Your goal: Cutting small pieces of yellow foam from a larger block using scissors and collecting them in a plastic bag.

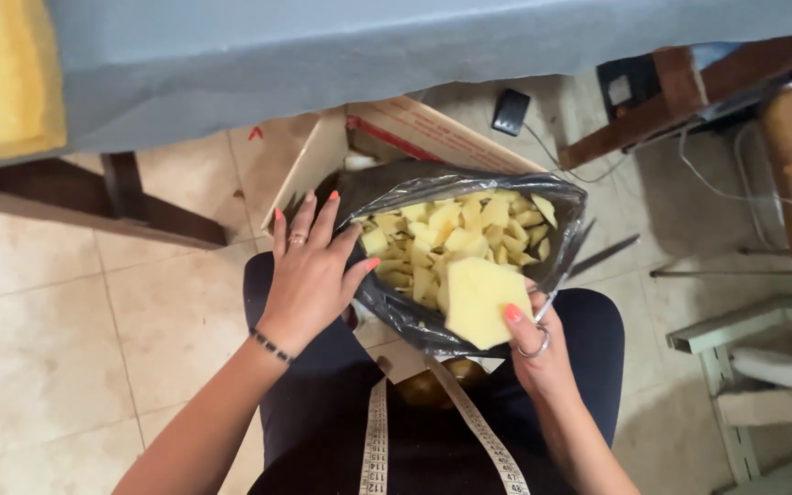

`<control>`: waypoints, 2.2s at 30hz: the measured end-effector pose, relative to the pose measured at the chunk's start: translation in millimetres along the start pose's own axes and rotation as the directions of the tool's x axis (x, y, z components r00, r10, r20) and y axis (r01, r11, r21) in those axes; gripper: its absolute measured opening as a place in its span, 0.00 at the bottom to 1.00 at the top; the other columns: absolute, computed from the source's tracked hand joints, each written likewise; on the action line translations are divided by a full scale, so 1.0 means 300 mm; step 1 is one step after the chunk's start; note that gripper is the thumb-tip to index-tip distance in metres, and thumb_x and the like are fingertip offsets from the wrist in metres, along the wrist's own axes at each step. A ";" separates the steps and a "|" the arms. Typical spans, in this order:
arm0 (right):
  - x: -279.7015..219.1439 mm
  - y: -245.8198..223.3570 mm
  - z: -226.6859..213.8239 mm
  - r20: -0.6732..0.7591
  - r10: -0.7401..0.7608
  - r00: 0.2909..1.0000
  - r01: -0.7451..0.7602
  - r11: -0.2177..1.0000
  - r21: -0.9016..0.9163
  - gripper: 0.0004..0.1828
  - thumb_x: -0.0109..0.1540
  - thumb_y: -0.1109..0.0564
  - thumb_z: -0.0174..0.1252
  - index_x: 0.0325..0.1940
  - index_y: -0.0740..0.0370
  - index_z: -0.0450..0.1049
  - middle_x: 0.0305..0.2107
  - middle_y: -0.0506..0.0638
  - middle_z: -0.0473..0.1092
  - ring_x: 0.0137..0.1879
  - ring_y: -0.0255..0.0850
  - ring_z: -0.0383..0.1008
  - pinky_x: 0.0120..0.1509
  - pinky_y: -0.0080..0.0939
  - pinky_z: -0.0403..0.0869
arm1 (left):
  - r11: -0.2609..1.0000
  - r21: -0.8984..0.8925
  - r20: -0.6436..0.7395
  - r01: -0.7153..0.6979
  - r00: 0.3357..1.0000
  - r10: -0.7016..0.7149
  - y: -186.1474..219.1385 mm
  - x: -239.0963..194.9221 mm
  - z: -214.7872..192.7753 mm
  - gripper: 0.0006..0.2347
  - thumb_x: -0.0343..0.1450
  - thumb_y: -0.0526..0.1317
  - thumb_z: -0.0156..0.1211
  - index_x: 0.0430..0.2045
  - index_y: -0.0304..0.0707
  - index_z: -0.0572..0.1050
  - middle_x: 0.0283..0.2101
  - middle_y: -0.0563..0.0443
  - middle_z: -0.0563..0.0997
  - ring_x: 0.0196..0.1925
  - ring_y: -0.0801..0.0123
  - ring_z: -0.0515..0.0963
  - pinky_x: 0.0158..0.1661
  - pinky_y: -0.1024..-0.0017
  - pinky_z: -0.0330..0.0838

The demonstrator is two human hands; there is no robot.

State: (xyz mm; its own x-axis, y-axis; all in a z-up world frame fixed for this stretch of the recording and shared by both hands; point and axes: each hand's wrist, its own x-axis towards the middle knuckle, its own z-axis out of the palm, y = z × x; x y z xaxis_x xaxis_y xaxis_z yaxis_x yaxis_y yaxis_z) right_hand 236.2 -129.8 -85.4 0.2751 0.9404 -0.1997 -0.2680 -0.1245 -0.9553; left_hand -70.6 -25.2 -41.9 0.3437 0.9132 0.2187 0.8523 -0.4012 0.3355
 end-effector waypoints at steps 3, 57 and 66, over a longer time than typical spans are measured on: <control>0.011 -0.013 0.056 0.024 -0.028 0.999 0.029 0.999 -0.046 0.23 0.60 0.58 0.62 0.57 0.67 0.68 0.37 0.58 0.74 0.41 0.43 0.79 0.46 0.49 0.81 | 0.918 -0.393 -0.085 -0.049 0.996 0.017 0.056 0.011 -0.074 0.21 0.71 0.51 0.62 0.53 0.35 0.76 0.67 0.35 0.67 0.71 0.41 0.61 0.67 0.42 0.49; -0.056 -0.231 -0.042 0.627 0.465 0.625 0.352 0.549 -0.758 0.28 0.58 0.31 0.65 0.35 0.56 0.68 0.23 0.52 0.67 0.30 0.51 0.75 0.37 0.49 0.75 | 0.235 -0.745 0.600 0.625 0.781 -0.175 0.358 -0.081 -0.099 0.26 0.65 0.51 0.68 0.52 0.32 0.75 0.44 0.33 0.82 0.45 0.45 0.84 0.39 0.57 0.82; -0.060 -0.222 -0.056 0.581 0.450 0.678 0.057 0.756 -0.652 0.18 0.62 0.50 0.65 0.26 0.63 0.71 0.10 0.52 0.68 0.16 0.38 0.74 0.22 0.36 0.78 | 0.187 -0.755 0.545 0.629 0.760 -0.355 0.325 -0.083 -0.022 0.27 0.63 0.51 0.71 0.54 0.38 0.75 0.44 0.34 0.81 0.46 0.48 0.83 0.39 0.59 0.80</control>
State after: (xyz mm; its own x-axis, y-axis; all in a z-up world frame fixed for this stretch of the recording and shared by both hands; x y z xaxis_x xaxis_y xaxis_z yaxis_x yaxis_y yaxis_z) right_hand 264.7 -143.7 -22.0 -0.4707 0.7656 -0.4386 0.4145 -0.2469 -0.8759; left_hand 1.3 -87.4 -8.6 0.1734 0.8750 -0.4520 0.0777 0.4454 0.8920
